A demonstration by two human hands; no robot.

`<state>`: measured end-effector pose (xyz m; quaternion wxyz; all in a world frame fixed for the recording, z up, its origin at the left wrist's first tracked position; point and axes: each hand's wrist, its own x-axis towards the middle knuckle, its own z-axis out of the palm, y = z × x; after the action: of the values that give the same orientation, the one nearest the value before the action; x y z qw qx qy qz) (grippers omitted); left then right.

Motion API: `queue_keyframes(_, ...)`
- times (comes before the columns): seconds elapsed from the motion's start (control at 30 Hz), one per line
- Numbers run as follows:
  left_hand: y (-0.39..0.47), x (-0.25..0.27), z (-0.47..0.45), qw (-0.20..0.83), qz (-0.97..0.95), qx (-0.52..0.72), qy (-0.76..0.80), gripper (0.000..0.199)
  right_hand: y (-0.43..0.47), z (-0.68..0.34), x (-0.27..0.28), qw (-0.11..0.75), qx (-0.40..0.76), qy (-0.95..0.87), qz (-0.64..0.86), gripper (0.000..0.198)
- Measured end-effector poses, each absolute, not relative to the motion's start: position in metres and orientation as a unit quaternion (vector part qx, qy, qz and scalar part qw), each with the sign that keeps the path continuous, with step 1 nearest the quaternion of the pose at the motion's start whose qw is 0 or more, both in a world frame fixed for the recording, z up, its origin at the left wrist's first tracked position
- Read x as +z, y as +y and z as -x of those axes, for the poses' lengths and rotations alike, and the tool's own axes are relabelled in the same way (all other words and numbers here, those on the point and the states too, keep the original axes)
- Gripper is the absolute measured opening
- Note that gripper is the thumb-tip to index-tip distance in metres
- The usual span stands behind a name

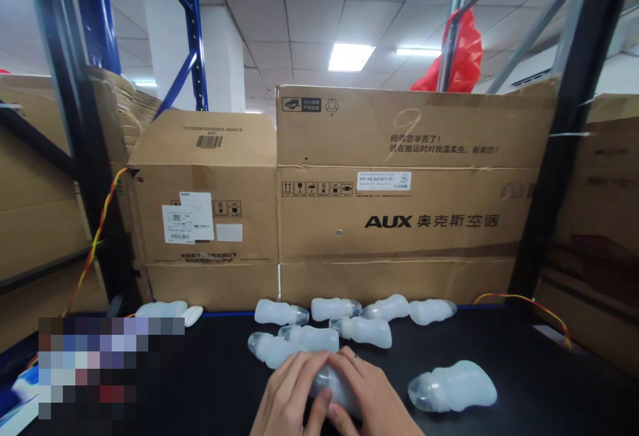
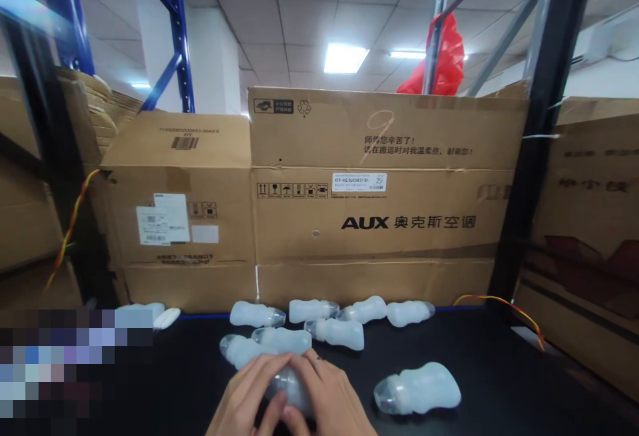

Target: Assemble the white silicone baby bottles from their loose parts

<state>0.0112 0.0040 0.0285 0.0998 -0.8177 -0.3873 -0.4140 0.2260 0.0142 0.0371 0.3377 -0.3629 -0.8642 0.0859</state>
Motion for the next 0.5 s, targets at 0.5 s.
queue_keyframes(0.5, 0.017, 0.084, 0.063, 0.177, 0.767, -0.279, -0.550, 0.038, 0.025, -0.219, 0.040, 0.556, 0.381, -0.590, 0.445, 0.052)
